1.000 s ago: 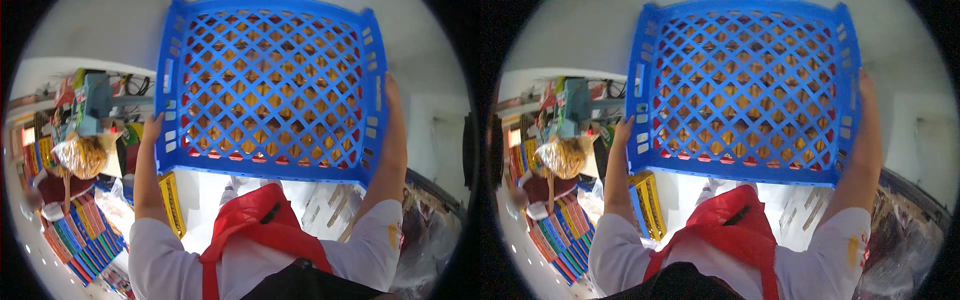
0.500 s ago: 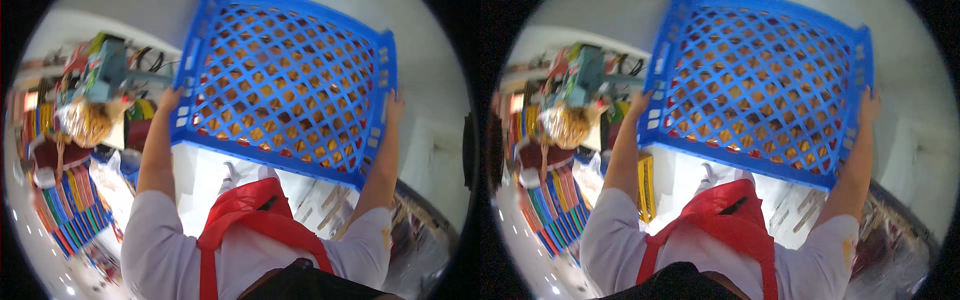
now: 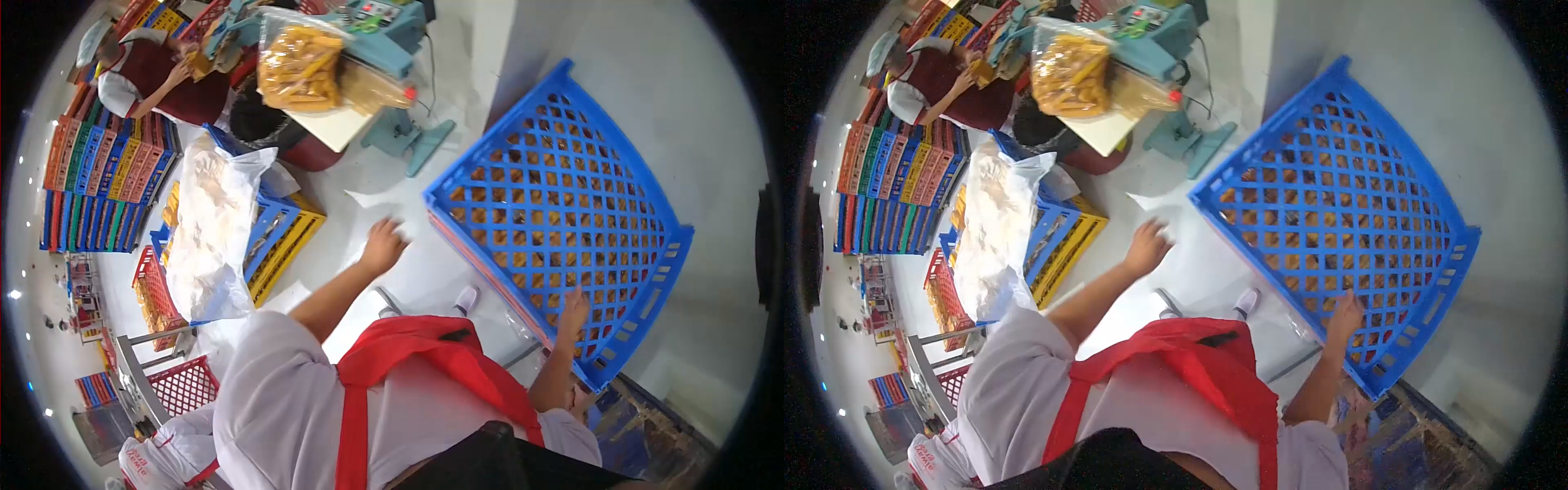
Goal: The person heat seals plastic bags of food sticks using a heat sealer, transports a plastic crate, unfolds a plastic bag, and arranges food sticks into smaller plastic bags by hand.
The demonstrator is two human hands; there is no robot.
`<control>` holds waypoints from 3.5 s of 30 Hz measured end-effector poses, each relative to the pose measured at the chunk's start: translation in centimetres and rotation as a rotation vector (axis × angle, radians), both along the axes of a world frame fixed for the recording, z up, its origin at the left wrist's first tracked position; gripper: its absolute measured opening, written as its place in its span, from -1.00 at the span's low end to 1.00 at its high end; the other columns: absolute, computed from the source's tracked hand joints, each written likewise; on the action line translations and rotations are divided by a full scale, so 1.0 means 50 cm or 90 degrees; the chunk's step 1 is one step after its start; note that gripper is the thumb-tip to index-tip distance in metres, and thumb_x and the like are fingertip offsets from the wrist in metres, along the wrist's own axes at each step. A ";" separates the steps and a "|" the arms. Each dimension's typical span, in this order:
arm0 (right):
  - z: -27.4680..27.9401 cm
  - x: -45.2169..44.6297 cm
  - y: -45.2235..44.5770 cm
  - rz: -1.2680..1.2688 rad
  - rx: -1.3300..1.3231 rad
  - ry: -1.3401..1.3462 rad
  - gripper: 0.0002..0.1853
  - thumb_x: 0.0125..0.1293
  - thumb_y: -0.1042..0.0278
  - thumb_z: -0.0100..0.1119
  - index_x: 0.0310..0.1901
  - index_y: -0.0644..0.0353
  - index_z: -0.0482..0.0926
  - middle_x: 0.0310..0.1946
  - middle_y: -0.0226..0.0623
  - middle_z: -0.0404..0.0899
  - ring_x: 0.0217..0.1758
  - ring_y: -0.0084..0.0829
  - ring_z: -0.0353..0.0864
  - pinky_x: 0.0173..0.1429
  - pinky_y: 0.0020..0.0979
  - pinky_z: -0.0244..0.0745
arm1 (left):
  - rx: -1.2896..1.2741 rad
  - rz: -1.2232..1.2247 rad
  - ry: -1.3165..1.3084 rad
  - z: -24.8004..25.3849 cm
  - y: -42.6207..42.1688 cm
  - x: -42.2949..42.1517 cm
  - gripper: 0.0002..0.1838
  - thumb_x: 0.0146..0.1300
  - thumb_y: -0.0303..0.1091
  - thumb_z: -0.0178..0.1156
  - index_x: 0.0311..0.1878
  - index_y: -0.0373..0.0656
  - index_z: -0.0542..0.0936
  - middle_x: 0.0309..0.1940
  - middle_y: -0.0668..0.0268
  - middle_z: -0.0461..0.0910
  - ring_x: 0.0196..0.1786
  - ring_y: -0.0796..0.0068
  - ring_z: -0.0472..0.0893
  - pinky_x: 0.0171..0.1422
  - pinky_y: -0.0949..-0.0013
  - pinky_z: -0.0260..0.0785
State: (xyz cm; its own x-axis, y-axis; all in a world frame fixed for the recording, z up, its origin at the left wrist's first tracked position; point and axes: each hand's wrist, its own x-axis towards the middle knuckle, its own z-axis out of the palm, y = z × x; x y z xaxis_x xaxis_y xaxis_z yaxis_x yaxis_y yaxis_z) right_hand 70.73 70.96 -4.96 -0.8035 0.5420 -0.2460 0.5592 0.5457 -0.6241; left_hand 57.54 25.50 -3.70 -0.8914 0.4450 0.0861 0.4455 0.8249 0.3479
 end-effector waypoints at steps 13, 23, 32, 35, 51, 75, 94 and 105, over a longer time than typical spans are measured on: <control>0.305 -0.717 -0.619 0.432 -0.015 0.391 -0.48 0.09 0.26 0.15 0.09 0.24 0.31 0.02 -0.12 0.36 0.03 -0.35 0.35 0.05 -0.39 0.25 | -0.025 1.554 -0.376 -0.067 -0.941 0.767 -0.60 -0.04 -0.29 0.05 -0.04 0.01 0.44 0.10 0.05 0.20 0.12 0.08 0.28 0.10 0.15 0.21; 0.413 -1.160 -0.935 0.443 0.355 0.477 -0.27 0.02 -0.09 0.09 0.14 0.27 0.22 0.07 0.06 0.28 0.13 -0.03 0.26 0.16 -0.25 0.18 | 0.305 1.527 -0.868 -0.206 -0.469 0.897 -0.59 0.06 -0.17 -0.07 -0.01 -0.04 0.47 0.07 0.23 0.36 0.17 0.17 0.29 0.24 0.21 0.09; 0.379 -1.232 -0.995 0.522 0.396 0.214 -0.30 0.03 -0.16 0.01 0.07 0.26 0.31 -0.02 0.00 0.38 0.05 0.02 0.32 0.10 -0.23 0.23 | 0.762 1.759 -0.739 -0.108 -0.232 0.800 -0.56 0.05 -0.14 0.03 0.00 -0.15 0.45 0.08 0.14 0.35 0.17 0.14 0.30 0.20 0.18 0.12; 0.380 -1.202 -1.006 0.418 0.442 0.210 -0.32 0.05 -0.19 -0.05 0.04 0.26 0.34 -0.03 -0.03 0.40 0.02 -0.01 0.35 0.06 -0.20 0.25 | 0.755 1.819 -0.640 -0.083 -0.252 0.763 -0.54 0.05 -0.13 0.06 0.00 -0.18 0.44 0.08 0.11 0.34 0.16 0.13 0.30 0.19 0.17 0.13; 0.393 -1.054 -1.119 0.299 -0.640 0.064 -0.54 0.26 0.09 -0.12 0.00 0.34 0.31 -0.10 -0.19 0.42 -0.14 -0.36 0.44 -0.01 -0.40 0.31 | 1.034 1.586 -0.627 -0.118 -0.196 0.959 -0.40 0.13 0.01 -0.03 0.20 -0.08 0.18 0.18 0.16 0.19 0.15 0.08 0.25 0.01 -0.05 0.22; 0.523 0.052 -2.182 0.667 -1.054 -0.273 -0.69 0.23 0.30 -0.06 -0.08 0.33 0.40 -0.13 -0.22 0.47 -0.09 -0.35 0.48 0.00 -0.36 0.39 | 0.997 1.087 -0.032 0.052 -1.202 1.098 -0.58 0.17 -0.15 0.01 0.07 -0.12 0.33 -0.02 0.34 0.36 0.00 0.53 0.33 0.07 0.37 0.17; 0.497 0.569 -2.894 0.787 -1.104 -0.424 -0.74 0.28 0.30 -0.14 -0.16 0.32 0.40 -0.23 -0.22 0.49 -0.22 -0.41 0.50 -0.12 -0.44 0.41 | 1.783 0.265 0.109 0.150 -1.908 1.086 -0.09 -0.02 0.43 -0.20 0.28 -0.03 0.02 0.27 0.18 0.02 0.28 0.18 0.08 0.26 0.04 0.00; 0.550 0.872 -3.500 1.055 -1.155 -0.301 -0.73 0.28 0.33 -0.14 -0.16 0.39 0.38 -0.21 -0.17 0.46 -0.16 -0.41 0.47 -0.04 -0.43 0.37 | 1.474 0.427 0.354 0.245 -2.587 1.371 -0.26 0.09 0.35 -0.31 0.21 0.04 0.15 0.15 0.29 0.24 0.12 0.24 0.34 0.04 0.10 0.30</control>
State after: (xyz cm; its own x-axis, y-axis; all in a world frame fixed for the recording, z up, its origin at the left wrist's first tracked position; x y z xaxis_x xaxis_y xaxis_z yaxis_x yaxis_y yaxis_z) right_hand 114.31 -104.05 22.52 0.0445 -0.9669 0.2512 0.6109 -0.1726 -0.7727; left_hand 126.09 -103.85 8.57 -0.5510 -0.8339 -0.0299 0.7238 -0.4955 0.4803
